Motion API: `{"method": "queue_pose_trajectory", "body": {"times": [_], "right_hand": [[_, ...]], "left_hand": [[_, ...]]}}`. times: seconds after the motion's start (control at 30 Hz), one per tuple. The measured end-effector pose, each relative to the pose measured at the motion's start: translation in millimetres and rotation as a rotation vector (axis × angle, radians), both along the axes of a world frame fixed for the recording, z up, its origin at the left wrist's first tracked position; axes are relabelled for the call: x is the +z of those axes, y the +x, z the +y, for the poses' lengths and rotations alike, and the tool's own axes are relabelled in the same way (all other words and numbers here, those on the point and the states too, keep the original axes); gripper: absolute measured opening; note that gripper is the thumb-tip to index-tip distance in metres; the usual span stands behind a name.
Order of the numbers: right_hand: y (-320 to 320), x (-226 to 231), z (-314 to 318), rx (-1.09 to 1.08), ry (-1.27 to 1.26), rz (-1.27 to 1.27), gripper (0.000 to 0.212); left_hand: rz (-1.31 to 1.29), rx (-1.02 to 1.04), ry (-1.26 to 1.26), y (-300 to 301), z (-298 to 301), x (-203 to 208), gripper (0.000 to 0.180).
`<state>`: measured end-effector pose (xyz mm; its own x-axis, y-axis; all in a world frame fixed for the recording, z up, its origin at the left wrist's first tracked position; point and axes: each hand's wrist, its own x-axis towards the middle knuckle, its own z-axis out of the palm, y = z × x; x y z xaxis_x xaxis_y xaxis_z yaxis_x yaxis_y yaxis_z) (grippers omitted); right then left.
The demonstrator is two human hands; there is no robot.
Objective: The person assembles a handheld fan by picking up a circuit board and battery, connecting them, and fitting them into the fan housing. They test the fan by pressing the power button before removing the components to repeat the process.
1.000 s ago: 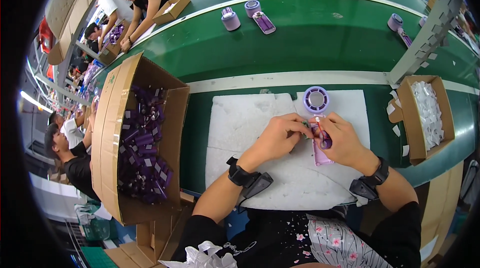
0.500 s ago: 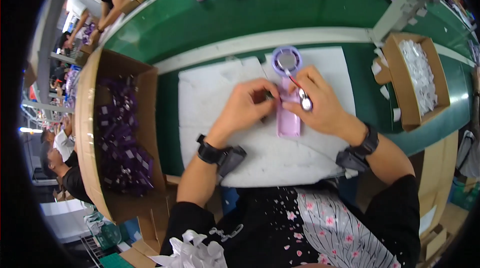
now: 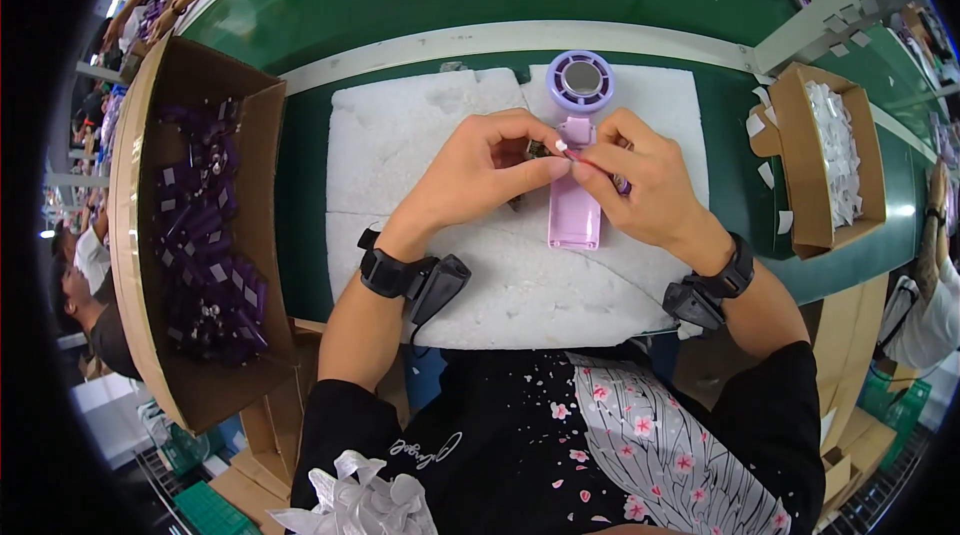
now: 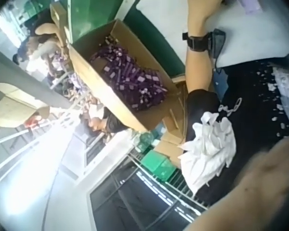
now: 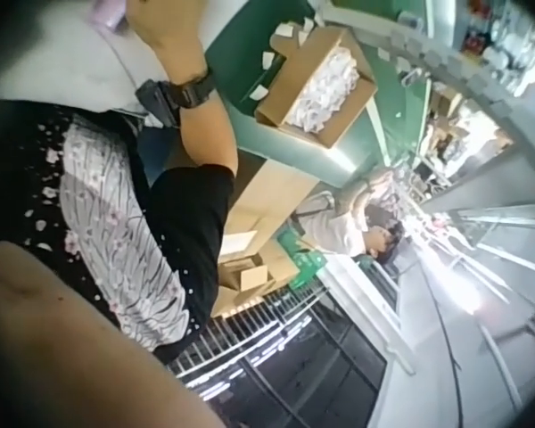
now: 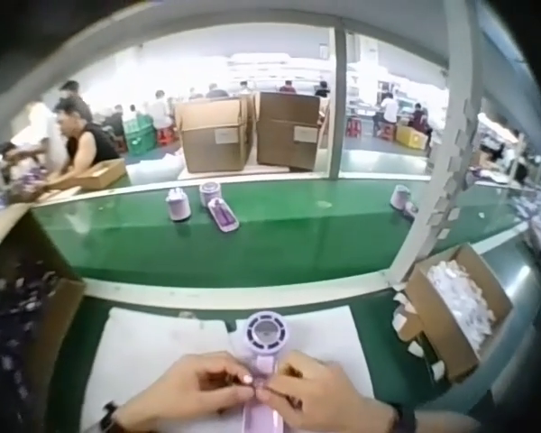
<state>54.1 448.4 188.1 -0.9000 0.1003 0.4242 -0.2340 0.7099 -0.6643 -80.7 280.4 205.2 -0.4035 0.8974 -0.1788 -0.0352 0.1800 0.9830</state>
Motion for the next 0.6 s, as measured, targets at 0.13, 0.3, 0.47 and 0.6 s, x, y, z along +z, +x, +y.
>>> {"method": "queue_pose_trajectory", "body": {"times": [0.13,0.3,0.47,0.6], "right_hand": [[2.0,4.2,1.4,0.022,0.070,-0.054,0.011],[-5.3,2.9,-0.5,-0.017,0.030,0.069,0.010],[0.1,-2.9,-1.7,-0.064,-0.018,0.132,0.009],[4.6,-2.4,-2.2,-0.075,-0.044,0.024,0.009]], "left_hand": [[0.083,-0.011,0.031,0.0,2.2,-0.8,0.008],[0.153,-0.002,0.054,-3.1,2.4,-9.7,0.010],[0.016,0.023,-0.006,2.9,7.8,-16.4,0.011],[0.179,0.049,0.029,6.7,7.4,-18.4,0.012]]}}
